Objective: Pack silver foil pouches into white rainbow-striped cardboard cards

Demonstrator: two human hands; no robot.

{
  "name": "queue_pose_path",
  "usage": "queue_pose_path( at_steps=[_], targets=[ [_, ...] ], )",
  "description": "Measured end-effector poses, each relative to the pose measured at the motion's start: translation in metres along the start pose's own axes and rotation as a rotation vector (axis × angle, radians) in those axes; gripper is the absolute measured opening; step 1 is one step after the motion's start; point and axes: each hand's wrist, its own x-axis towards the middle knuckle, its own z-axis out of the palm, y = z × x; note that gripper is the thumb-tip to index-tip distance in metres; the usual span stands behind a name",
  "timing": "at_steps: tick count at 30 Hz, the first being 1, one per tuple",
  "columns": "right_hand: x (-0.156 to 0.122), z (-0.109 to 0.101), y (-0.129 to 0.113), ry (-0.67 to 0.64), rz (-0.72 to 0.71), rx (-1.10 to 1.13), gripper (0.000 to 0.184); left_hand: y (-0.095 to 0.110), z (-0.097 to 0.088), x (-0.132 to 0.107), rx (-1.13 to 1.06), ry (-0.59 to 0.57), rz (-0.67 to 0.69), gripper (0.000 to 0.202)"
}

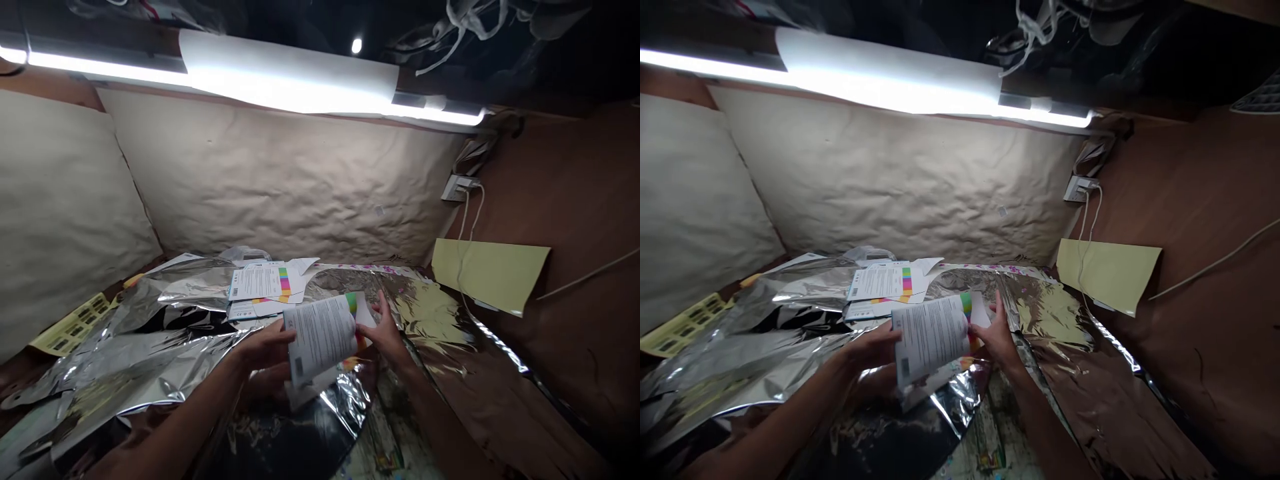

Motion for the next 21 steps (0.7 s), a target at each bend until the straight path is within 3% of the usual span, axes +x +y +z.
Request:
queue_pose_path(
  at_steps=[2, 3, 5, 8, 11, 15, 19, 21],
  targets=[
    [0.0, -0.007, -0.004, -0.177, -0.016, -0.032, 0.124, 0.008, -0.005, -0.005, 0.029, -0.179, -0.066, 0.081],
    [-0.001, -0.009, -0.009, -0.275, -0.041, -0.057, 0.122, 0.01, -0.006, -0.005, 0.057, -0.203, -0.098, 0.086],
    [-0.002, -0.009, -0.021, -0.433, -0.131, -0.151, 0.116, 0.007, -0.004, 0.0, 0.165, -0.109, -0.107, 0.085],
    [-0.004, 0.002, -0.034, -0.592, -0.3, -0.302, 0.111, -0.009, 0.003, 0.014, 0.467, 0.127, -0.03, 0.075],
    [-0.004, 0.021, -0.034, -0.741, -0.435, -0.328, 0.107, -0.024, 0.005, 0.024, 0.718, 0.214, 0.001, 0.082],
    [-0.006, 0.038, -0.024, -0.794, -0.449, -0.327, 0.104, -0.028, -0.003, 0.022, 0.885, 0.282, 0.033, 0.088],
    [-0.015, 0.042, -0.02, -0.747, -0.357, -0.342, 0.095, -0.027, -0.012, 0.018, 1.114, 0.345, 0.114, 0.079],
    [-0.02, 0.042, -0.018, -0.712, -0.348, -0.37, 0.09, -0.027, -0.014, 0.02, 1.238, 0.321, 0.142, 0.076]
  ],
)
